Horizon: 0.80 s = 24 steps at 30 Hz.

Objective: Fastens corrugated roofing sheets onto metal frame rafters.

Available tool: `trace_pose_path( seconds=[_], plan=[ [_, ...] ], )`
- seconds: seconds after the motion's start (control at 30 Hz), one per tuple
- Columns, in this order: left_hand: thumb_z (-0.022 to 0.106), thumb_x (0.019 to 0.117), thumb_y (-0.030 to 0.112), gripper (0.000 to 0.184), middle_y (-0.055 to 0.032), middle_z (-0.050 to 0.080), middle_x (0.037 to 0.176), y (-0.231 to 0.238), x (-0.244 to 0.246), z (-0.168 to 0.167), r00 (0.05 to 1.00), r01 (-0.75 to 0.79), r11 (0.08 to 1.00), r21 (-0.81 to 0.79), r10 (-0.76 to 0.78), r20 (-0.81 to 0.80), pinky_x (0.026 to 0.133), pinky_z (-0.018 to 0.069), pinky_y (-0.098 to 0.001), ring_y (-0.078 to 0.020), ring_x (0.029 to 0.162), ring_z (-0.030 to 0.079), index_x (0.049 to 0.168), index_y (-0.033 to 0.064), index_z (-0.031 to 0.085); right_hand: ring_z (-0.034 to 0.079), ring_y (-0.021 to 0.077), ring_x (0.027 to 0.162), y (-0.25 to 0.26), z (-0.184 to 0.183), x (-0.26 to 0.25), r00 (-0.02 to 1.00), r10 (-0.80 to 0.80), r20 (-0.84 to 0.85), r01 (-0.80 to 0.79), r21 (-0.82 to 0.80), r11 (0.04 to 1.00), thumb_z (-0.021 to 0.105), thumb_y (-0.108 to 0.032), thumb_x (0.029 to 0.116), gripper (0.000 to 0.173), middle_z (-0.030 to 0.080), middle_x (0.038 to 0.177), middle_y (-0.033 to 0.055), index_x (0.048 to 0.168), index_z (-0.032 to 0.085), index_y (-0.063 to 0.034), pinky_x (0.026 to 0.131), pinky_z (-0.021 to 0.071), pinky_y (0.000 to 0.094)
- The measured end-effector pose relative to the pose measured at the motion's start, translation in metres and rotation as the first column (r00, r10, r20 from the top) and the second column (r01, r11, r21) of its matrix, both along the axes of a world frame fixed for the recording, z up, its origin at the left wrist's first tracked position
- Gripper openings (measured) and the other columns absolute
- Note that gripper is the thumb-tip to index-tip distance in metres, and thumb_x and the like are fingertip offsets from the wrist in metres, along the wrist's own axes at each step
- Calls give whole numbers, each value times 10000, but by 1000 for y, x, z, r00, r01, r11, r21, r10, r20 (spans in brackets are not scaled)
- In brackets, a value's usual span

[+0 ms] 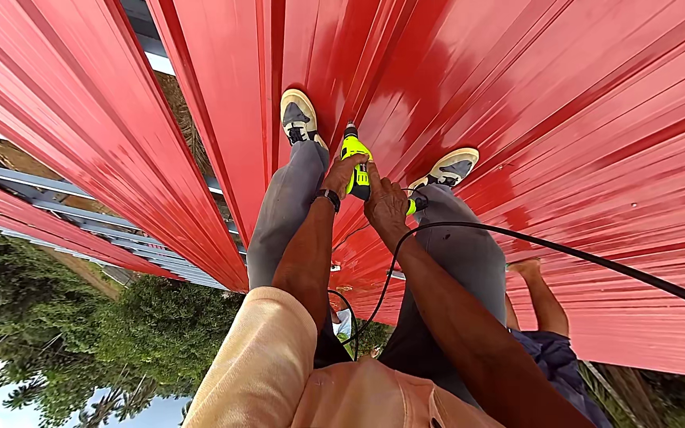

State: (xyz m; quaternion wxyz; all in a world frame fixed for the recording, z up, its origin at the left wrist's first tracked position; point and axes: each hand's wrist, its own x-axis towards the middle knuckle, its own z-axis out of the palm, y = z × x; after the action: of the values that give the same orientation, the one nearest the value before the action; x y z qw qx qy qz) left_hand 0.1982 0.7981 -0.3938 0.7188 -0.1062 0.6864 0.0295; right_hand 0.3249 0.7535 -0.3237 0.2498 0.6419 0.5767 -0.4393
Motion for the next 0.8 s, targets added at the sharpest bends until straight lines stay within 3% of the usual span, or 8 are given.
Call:
trace_pose_path(
  seconds=[0.23, 0.4, 0.6, 0.7, 0.8],
  plan=[
    [774, 866, 311, 635, -168, 691, 1141, 5, -3, -4, 988, 149, 989, 25, -148, -38, 861, 587, -458, -258, 1002, 693, 1395, 62, 526, 672, 382, 890, -1, 4, -8, 998, -68, -1, 68, -70, 995, 685, -114, 882, 910, 666, 1005, 179, 1651, 219, -255, 697, 553, 534],
    [776, 855, 295, 637, -166, 697, 1119, 5, -2, -3, 990, 128, 991, 26, -126, -55, 835, 596, -448, -252, 975, 701, 1392, 63, 524, 682, 382, 911, -6, -3, -8, 998, -60, -8, 60, -29, 998, 728, -120, 836, 925, 686, 1007, 173, 1635, 275, -232, 722, 557, 540],
    [745, 889, 296, 590, -159, 699, 1111, 9, -5, -1, 996, 81, 994, 70, -79, -32, 825, 598, -448, -252, 963, 701, 1395, 76, 535, 678, 367, 887, 2, -1, -6, 999, -24, -46, 25, 32, 999, 712, -113, 858, 884, 686, 1005, 155, 1626, 293, -233, 713, 551, 529],
    [742, 889, 297, 708, -185, 677, 1182, 9, 1, 27, 998, 53, 995, 82, -51, -35, 867, 594, -469, -273, 1022, 693, 1486, 79, 430, 662, 367, 950, 0, 27, -3, 999, -26, -27, 26, 3, 1000, 679, -146, 894, 917, 671, 1064, 148, 1655, 193, -303, 749, 551, 519],
    [761, 857, 346, 808, -191, 667, 1211, -9, 2, 88, 974, 225, 970, 96, -226, 6, 847, 575, -494, -301, 1014, 682, 1532, 154, 359, 671, 379, 1041, -26, 79, -4, 993, -115, 11, 116, -38, 993, 686, -182, 864, 889, 687, 1153, 175, 1641, 256, -223, 836, 563, 531]
  ],
)
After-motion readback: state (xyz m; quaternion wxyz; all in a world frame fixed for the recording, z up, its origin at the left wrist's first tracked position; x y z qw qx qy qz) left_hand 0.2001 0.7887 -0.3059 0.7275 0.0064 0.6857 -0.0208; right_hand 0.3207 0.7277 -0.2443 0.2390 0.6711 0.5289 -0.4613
